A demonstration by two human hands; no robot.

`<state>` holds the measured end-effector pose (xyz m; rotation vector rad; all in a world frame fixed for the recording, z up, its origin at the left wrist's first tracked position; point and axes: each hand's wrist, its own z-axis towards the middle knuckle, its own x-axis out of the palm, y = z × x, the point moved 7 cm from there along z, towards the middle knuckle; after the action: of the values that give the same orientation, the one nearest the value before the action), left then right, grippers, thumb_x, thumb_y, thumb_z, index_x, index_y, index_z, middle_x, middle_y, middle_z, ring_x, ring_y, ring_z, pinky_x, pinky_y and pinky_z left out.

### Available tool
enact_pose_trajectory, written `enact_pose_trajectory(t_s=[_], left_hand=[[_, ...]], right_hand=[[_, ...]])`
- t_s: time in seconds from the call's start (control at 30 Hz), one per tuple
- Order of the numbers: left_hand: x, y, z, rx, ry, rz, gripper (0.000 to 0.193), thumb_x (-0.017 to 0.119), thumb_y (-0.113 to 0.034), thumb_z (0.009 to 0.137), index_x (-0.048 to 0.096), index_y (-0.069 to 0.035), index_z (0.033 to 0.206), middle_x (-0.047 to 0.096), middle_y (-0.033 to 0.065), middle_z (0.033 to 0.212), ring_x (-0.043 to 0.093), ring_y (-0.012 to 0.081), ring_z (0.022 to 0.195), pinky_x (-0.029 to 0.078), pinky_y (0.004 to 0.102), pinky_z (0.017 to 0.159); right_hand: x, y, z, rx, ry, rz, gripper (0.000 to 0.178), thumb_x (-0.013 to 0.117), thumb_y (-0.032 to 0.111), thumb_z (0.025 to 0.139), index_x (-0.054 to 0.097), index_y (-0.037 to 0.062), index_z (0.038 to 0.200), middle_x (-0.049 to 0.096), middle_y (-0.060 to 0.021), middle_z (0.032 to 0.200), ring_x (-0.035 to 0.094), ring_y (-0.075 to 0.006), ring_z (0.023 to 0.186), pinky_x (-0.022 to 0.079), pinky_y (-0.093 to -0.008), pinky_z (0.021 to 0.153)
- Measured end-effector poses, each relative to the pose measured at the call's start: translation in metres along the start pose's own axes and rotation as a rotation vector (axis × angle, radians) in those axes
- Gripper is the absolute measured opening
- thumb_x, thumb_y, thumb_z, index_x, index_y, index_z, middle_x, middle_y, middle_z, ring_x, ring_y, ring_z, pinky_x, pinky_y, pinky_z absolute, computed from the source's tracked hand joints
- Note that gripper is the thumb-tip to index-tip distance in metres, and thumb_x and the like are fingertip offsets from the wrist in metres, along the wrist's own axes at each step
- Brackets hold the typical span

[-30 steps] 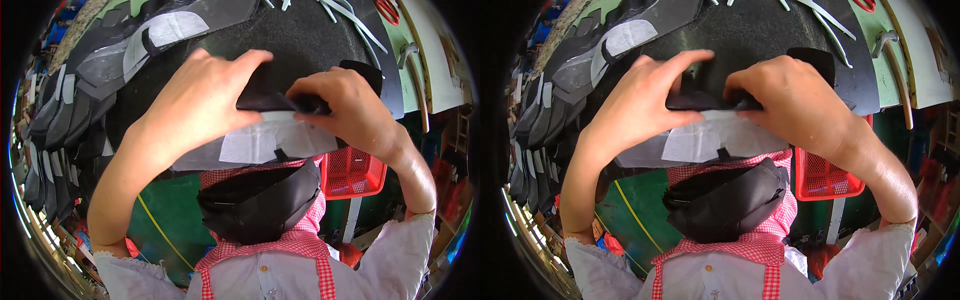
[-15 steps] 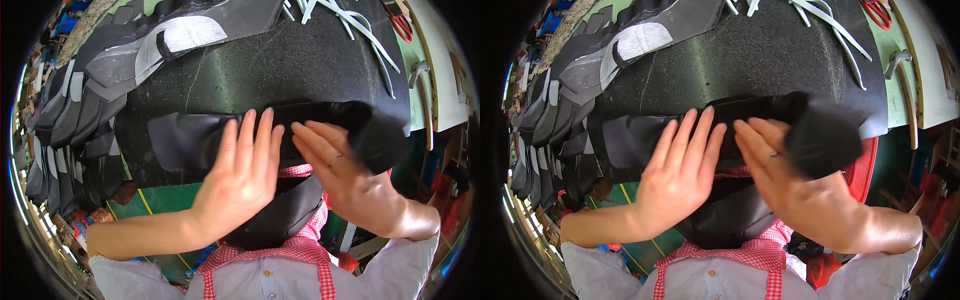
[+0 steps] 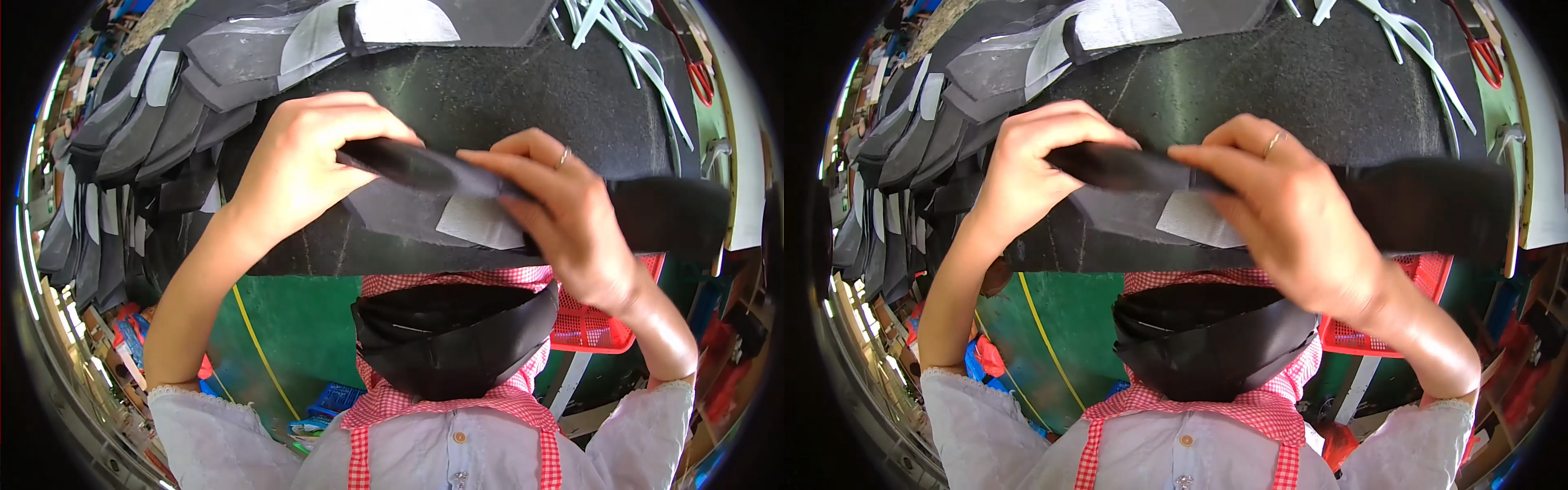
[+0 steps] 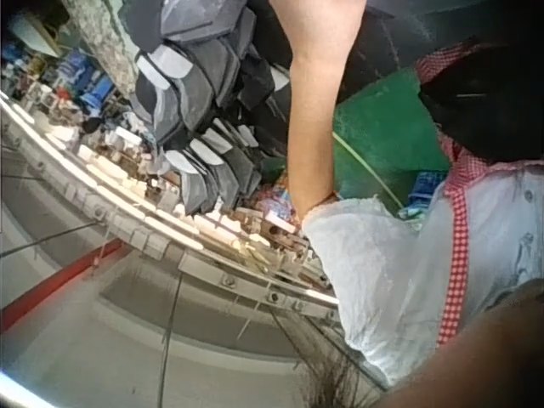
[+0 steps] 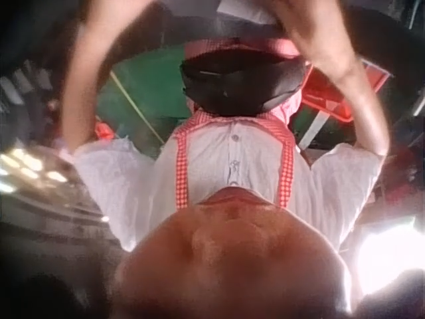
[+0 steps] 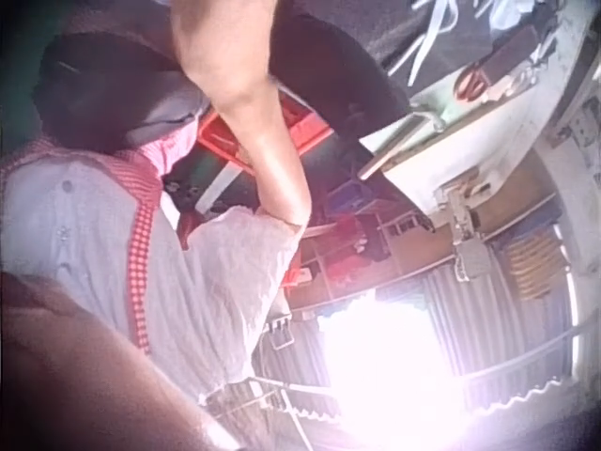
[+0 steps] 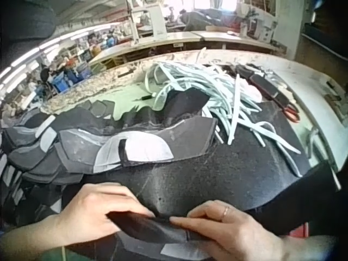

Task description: Applying white adhesive reinforcement tape strips to the edges of black leather shoe upper pieces and folding the edges over.

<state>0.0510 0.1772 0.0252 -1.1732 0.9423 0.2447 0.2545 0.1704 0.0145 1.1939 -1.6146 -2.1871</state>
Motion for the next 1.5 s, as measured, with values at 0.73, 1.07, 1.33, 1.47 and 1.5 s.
enact_pose_trajectory(t_s=[0.73,1.07,1.33,1.47,1.5], left_hand=[[0.047,-0.021,-0.07,0.15,0.254,0.355,0.08,0.06,-0.059,0.098,0.057,0.001,0.151,0.053,0.0201,0.159,0.046,0.0389,0.152,0.032,0.055,0.125],[0.073,-0.073,-0.024,0.236,0.058,0.1,0.054,0.072,-0.04,0.095,0.07,-0.003,0.134,0.072,0.0117,0.13,0.065,0.0333,0.124,0.047,0.048,0.106],[0.105,-0.1,0.042,0.163,-0.03,-0.101,0.087,0.089,-0.037,0.079,0.054,0.0,0.148,0.056,0.0179,0.132,0.057,0.0375,0.119,0.048,0.0466,0.105],[0.107,-0.098,0.054,0.11,-0.162,-0.049,0.03,0.081,-0.017,0.089,0.074,0.001,0.112,0.066,0.0129,0.11,0.065,0.033,0.102,0.053,0.0424,0.088],[0.108,-0.095,0.059,0.112,-0.198,-0.035,0.017,0.077,-0.011,0.092,0.075,0.002,0.103,0.068,0.0127,0.103,0.066,0.0326,0.097,0.054,0.0415,0.084]], right_hand=[[-0.003,0.041,-0.047,-0.03,0.129,-0.617,0.039,0.07,-0.005,0.076,0.074,-0.0062,0.115,0.077,-0.0213,0.118,0.076,-0.038,0.111,0.058,-0.0514,0.107],[-0.099,0.036,-0.063,0.181,0.193,-0.904,0.08,0.088,0.0,0.058,0.067,0.0067,0.135,0.061,-0.0145,0.14,0.058,-0.039,0.131,0.043,-0.0536,0.115],[-0.101,0.001,-0.083,0.36,0.168,-0.418,0.07,0.059,-0.004,0.074,0.058,-0.0015,0.145,0.064,-0.0229,0.141,0.059,-0.042,0.134,0.044,-0.0457,0.116],[-0.125,-0.026,-0.077,0.288,0.185,-0.547,0.047,0.05,0.01,0.086,0.07,-0.0044,0.125,0.074,-0.0202,0.123,0.069,-0.0361,0.119,0.048,-0.0429,0.109],[-0.126,-0.035,-0.074,0.171,0.144,-0.525,0.037,0.061,0.009,0.087,0.072,-0.0023,0.121,0.074,-0.0182,0.118,0.069,-0.0349,0.111,0.051,-0.0418,0.101]])
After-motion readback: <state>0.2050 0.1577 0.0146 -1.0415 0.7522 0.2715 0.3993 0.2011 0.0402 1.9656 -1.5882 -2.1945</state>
